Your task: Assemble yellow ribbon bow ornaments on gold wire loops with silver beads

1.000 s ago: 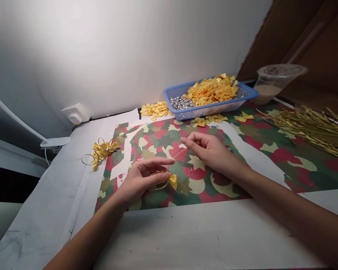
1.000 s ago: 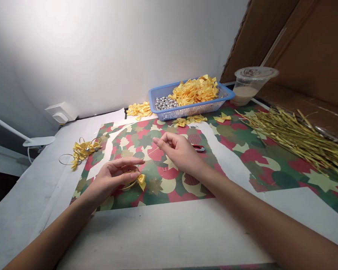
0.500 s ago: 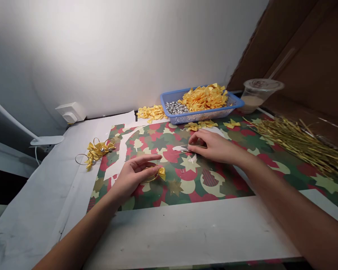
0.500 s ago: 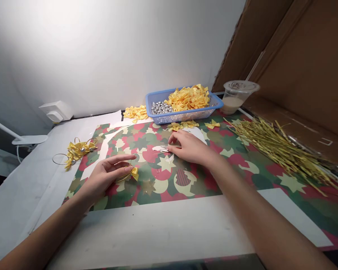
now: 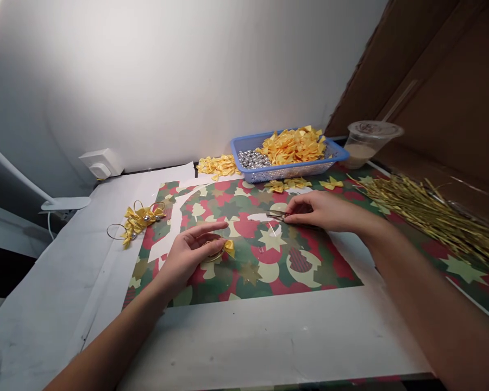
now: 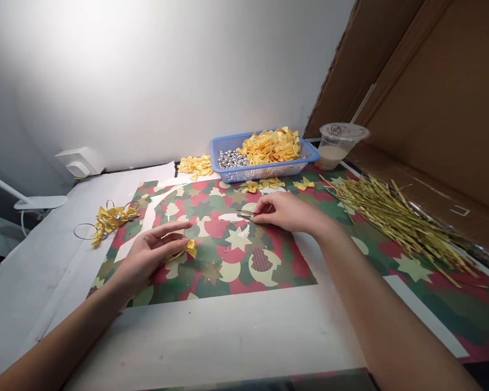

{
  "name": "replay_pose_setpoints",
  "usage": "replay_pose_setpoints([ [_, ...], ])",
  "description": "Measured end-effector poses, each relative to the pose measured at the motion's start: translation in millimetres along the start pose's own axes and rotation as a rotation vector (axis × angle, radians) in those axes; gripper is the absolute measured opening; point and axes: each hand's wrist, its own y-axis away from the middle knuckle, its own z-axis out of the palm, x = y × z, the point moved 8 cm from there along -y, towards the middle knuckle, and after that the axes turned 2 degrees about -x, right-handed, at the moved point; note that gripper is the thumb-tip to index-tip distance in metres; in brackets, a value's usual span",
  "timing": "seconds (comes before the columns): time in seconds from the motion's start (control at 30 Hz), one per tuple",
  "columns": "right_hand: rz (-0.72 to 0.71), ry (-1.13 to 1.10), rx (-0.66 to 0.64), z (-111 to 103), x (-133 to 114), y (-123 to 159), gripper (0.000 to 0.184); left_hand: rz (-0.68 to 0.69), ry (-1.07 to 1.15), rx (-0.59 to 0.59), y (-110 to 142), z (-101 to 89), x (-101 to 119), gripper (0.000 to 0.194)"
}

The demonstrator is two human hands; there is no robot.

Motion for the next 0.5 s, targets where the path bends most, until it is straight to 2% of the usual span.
replay_pose_setpoints([
  [0.1,0.041,-0.164,0.100,-4.6,-1.1,-0.1,0.020,0.005,0.012,-0.007,-0.4,-0.3,-0.4,0.035],
  [0.17,0.058,-0.338,0.118,0.4,-3.5,-0.2,0.026,0.000,0.010,-0.008,0.0,0.4,-0.4,0.034],
  [0.27,0.051,-0.553,0.013,21.2,-12.0,-0.9,0.038,-0.008,0.007,0.007,1.0,0.4,0.3,0.034],
  [0.5,0.069,-0.724,-0.173,55.1,-31.0,4.3,0.045,-0.022,0.001,0.069,0.7,-5.4,0.3,0.037],
])
